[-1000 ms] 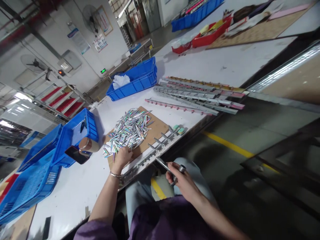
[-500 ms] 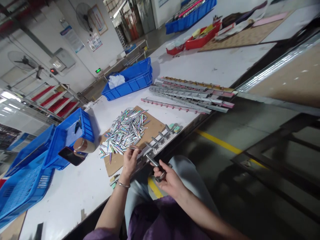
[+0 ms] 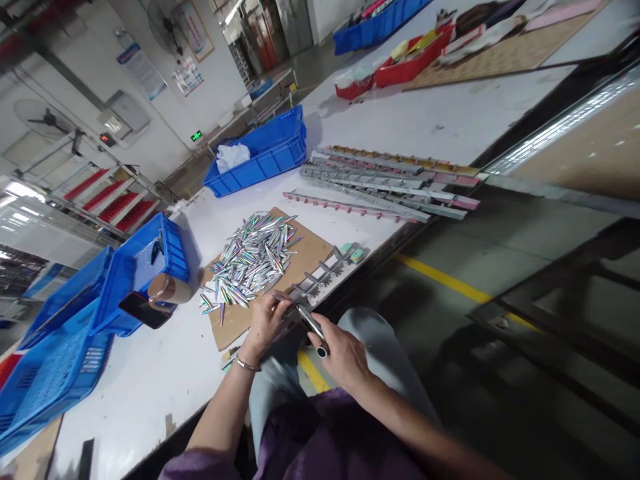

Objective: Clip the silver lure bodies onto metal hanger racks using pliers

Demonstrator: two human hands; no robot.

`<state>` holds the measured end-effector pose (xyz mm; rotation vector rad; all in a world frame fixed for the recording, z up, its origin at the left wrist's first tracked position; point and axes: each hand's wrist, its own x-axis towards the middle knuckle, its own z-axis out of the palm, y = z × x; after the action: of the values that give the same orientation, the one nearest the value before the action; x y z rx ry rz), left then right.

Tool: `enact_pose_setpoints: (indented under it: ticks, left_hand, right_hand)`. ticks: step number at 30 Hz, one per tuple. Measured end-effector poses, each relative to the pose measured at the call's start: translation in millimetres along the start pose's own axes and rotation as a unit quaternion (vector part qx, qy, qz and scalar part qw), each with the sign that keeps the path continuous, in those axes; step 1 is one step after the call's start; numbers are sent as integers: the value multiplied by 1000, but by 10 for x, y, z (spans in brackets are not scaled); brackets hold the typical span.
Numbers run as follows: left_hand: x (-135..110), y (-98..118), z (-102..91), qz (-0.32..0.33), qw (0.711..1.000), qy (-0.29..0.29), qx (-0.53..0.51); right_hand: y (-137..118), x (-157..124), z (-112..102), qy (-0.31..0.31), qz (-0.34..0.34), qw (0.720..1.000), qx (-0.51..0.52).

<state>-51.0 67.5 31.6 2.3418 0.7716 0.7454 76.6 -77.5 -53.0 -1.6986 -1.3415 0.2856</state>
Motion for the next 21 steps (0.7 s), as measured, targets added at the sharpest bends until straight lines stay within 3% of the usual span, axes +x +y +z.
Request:
enact_pose_setpoints:
  ticks: [13, 15, 16, 18, 21]
  left_hand:
    - [-32, 32, 52, -43, 998, 10, 36]
    - [-37, 21, 58, -40, 999, 8, 35]
    - [-39, 15, 63, -34, 999, 7, 32]
    - [-46, 8, 72, -22, 999, 4, 29]
    - [-57, 15, 77, -16, 999, 7, 38]
  right_hand:
    - [94, 52, -236, -27, -27, 999, -33]
    - [46, 73, -221, -39, 9, 999, 33]
    - [19, 82, -193, -47, 56, 990, 117]
    - [-27, 96, -107, -65, 177, 927, 325]
    - [-58, 107, 17, -112, 309, 769, 548]
